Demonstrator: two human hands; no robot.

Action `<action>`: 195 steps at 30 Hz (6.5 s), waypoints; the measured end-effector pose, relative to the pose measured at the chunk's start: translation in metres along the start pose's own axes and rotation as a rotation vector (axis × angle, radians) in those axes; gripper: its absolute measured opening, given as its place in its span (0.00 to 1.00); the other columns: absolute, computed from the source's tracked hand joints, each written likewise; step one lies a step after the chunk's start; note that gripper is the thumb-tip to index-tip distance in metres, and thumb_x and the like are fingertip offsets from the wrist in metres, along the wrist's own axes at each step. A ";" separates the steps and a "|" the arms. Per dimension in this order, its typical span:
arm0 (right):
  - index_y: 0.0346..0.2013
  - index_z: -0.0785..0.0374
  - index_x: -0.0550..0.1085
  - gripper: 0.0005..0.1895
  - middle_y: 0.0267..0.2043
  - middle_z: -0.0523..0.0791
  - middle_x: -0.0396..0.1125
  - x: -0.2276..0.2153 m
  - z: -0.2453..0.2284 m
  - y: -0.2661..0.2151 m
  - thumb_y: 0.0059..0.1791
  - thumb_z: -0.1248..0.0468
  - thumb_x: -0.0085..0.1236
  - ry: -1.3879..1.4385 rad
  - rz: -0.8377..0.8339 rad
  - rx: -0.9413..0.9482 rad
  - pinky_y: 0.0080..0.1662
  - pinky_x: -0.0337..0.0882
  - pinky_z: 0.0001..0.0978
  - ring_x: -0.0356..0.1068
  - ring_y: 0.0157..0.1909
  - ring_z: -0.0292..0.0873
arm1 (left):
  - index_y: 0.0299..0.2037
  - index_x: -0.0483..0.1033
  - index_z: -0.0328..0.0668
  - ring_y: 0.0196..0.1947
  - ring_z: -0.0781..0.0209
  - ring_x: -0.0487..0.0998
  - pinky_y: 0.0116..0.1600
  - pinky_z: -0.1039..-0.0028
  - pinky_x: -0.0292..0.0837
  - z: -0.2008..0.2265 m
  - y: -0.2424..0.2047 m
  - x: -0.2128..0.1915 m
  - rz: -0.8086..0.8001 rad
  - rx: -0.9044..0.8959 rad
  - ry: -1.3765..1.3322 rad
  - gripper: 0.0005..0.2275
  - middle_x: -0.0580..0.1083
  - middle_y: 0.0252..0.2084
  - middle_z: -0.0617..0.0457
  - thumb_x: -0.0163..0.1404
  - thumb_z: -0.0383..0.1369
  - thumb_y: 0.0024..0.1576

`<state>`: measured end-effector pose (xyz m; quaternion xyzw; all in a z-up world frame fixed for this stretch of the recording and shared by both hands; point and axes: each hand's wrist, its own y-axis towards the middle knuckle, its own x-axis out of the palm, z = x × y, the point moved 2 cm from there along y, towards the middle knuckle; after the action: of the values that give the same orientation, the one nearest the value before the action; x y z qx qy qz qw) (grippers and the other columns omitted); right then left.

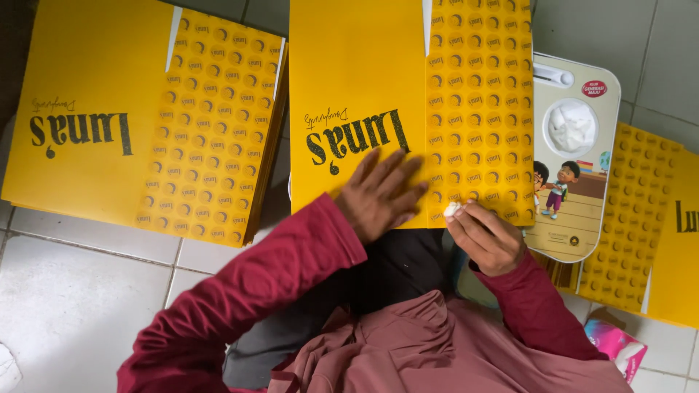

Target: Applying glue to the edges of yellow cardboard folders and pressing them together

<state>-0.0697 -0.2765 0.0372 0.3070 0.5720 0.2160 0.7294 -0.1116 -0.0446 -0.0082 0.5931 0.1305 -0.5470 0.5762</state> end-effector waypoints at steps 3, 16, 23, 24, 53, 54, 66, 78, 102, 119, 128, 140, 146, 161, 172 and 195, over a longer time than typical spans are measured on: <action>0.33 0.65 0.83 0.09 0.37 0.51 0.77 0.001 0.002 0.009 0.54 0.70 0.58 0.022 0.034 -0.006 0.48 0.82 0.44 0.78 0.40 0.53 | 0.38 0.77 0.55 0.44 0.53 0.76 0.53 0.60 0.72 0.052 -0.018 -0.028 0.207 -0.020 -0.084 0.14 0.72 0.43 0.53 0.36 0.38 0.67; 0.33 0.67 0.82 0.17 0.37 0.50 0.75 -0.005 -0.001 0.011 0.59 0.67 0.46 0.104 -0.010 0.036 0.50 0.81 0.43 0.76 0.42 0.53 | 0.41 0.80 0.36 0.39 0.55 0.83 0.43 0.67 0.82 0.089 -0.029 0.050 0.225 -1.002 -1.429 0.12 0.80 0.39 0.46 0.63 0.38 0.57; 0.38 0.68 0.81 0.13 0.40 0.50 0.74 -0.010 -0.009 0.019 0.58 0.70 0.47 0.110 -0.083 0.119 0.50 0.80 0.42 0.75 0.45 0.53 | 0.38 0.80 0.34 0.33 0.62 0.81 0.43 0.71 0.79 0.092 -0.021 0.074 0.270 -1.145 -1.491 0.10 0.79 0.31 0.48 0.60 0.36 0.60; 0.39 0.68 0.80 0.12 0.41 0.50 0.73 -0.012 -0.011 0.024 0.57 0.71 0.48 0.112 -0.109 0.143 0.51 0.80 0.43 0.75 0.46 0.53 | 0.37 0.80 0.35 0.33 0.62 0.82 0.42 0.71 0.79 0.090 -0.021 0.078 0.278 -1.169 -1.492 0.10 0.79 0.30 0.49 0.60 0.36 0.59; 0.58 0.64 0.77 0.19 0.58 0.51 0.73 0.004 -0.045 0.026 0.55 0.73 0.44 0.257 -0.368 0.465 0.64 0.69 0.43 0.69 0.64 0.54 | 0.41 0.76 0.26 0.40 0.56 0.78 0.42 0.61 0.77 0.084 -0.004 0.024 0.459 -1.063 -1.336 0.13 0.77 0.33 0.41 0.60 0.33 0.59; 0.59 0.64 0.77 0.19 0.58 0.51 0.73 0.004 -0.046 0.030 0.55 0.74 0.44 0.236 -0.364 0.468 0.64 0.69 0.43 0.69 0.64 0.54 | 0.36 0.76 0.28 0.37 0.59 0.77 0.39 0.65 0.76 0.084 -0.001 0.013 0.446 -1.079 -1.338 0.12 0.76 0.29 0.44 0.60 0.34 0.59; 0.69 0.55 0.72 0.29 0.66 0.43 0.69 0.047 0.021 0.007 0.52 0.74 0.52 0.061 -0.493 0.462 0.74 0.44 0.55 0.59 0.72 0.54 | 0.28 0.79 0.37 0.25 0.68 0.74 0.28 0.77 0.72 0.085 -0.012 0.049 0.348 -1.174 -1.424 0.11 0.75 0.22 0.53 0.60 0.36 0.57; 0.68 0.47 0.72 0.31 0.63 0.40 0.71 0.020 -0.012 0.006 0.52 0.73 0.53 -0.022 -0.557 0.533 0.77 0.35 0.59 0.59 0.72 0.51 | 0.29 0.78 0.36 0.26 0.65 0.75 0.28 0.76 0.72 0.091 -0.029 0.079 0.339 -1.148 -1.412 0.12 0.75 0.23 0.52 0.60 0.37 0.58; 0.67 0.54 0.73 0.29 0.63 0.46 0.71 0.044 0.013 0.030 0.51 0.75 0.55 -0.137 -0.581 0.552 0.74 0.44 0.54 0.64 0.67 0.50 | 0.25 0.75 0.37 0.23 0.66 0.70 0.26 0.75 0.66 0.088 -0.015 0.057 0.354 -1.187 -1.344 0.13 0.71 0.18 0.54 0.58 0.37 0.57; 0.68 0.55 0.70 0.27 0.68 0.47 0.66 0.068 0.045 0.025 0.53 0.73 0.51 -0.047 -0.764 0.704 0.78 0.34 0.49 0.53 0.76 0.50 | 0.25 0.75 0.36 0.24 0.63 0.73 0.28 0.73 0.69 0.083 -0.027 0.075 0.334 -1.138 -1.316 0.13 0.73 0.19 0.50 0.59 0.37 0.56; 0.47 0.44 0.83 0.17 0.41 0.38 0.77 -0.013 -0.021 -0.025 0.48 0.69 0.64 0.035 -0.186 0.736 0.59 0.71 0.35 0.72 0.51 0.40 | 0.32 0.79 0.36 0.34 0.58 0.80 0.41 0.67 0.76 0.084 -0.028 0.069 0.235 -1.060 -1.347 0.15 0.79 0.29 0.47 0.59 0.43 0.59; 0.50 0.70 0.82 0.13 0.48 0.51 0.65 -0.065 0.141 -0.041 0.52 0.82 0.61 -0.205 0.049 0.986 0.46 0.77 0.35 0.71 0.42 0.46 | 0.60 0.72 0.43 0.59 0.62 0.76 0.64 0.71 0.69 0.071 -0.071 0.001 -0.065 -0.741 -1.394 0.21 0.76 0.57 0.49 0.55 0.39 0.58; 0.64 0.74 0.74 0.18 0.61 0.57 0.59 -0.068 0.128 -0.030 0.57 0.78 0.59 -0.156 0.047 1.023 0.44 0.76 0.41 0.70 0.45 0.53 | 0.45 0.80 0.42 0.44 0.63 0.80 0.52 0.75 0.72 0.031 -0.094 -0.121 0.215 -0.699 -0.954 0.09 0.80 0.43 0.53 0.54 0.37 0.60; 0.78 0.69 0.58 0.32 0.53 0.48 0.68 0.000 -0.138 -0.045 0.58 0.68 0.50 0.691 0.436 1.501 0.61 0.70 0.40 0.69 0.59 0.45 | 0.61 0.69 0.34 0.54 0.59 0.77 0.59 0.70 0.78 -0.084 -0.190 -0.176 0.453 -0.964 -0.943 0.27 0.75 0.57 0.49 0.58 0.41 0.55; 0.70 0.66 0.55 0.38 0.47 0.57 0.69 0.151 -0.194 0.159 0.48 0.65 0.61 1.263 0.110 1.365 0.31 0.76 0.33 0.71 0.30 0.45 | 0.64 0.67 0.33 0.34 0.62 0.71 0.35 0.75 0.68 -0.221 -0.305 -0.383 0.325 -1.022 -0.269 0.31 0.75 0.57 0.43 0.59 0.45 0.55; 0.70 0.67 0.64 0.31 0.42 0.51 0.70 0.085 -0.229 0.084 0.52 0.70 0.57 0.849 0.293 1.198 0.33 0.82 0.31 0.75 0.29 0.43 | 0.64 0.73 0.37 0.63 0.32 0.67 0.65 0.44 0.62 -0.165 -0.171 -0.280 0.489 -0.603 -0.008 0.13 0.71 0.61 0.39 0.46 0.32 0.73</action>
<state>-0.2664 -0.1133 -0.0003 0.6149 0.7773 0.0622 0.1177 -0.2670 0.2762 0.0800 0.4085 0.1381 -0.3326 0.8387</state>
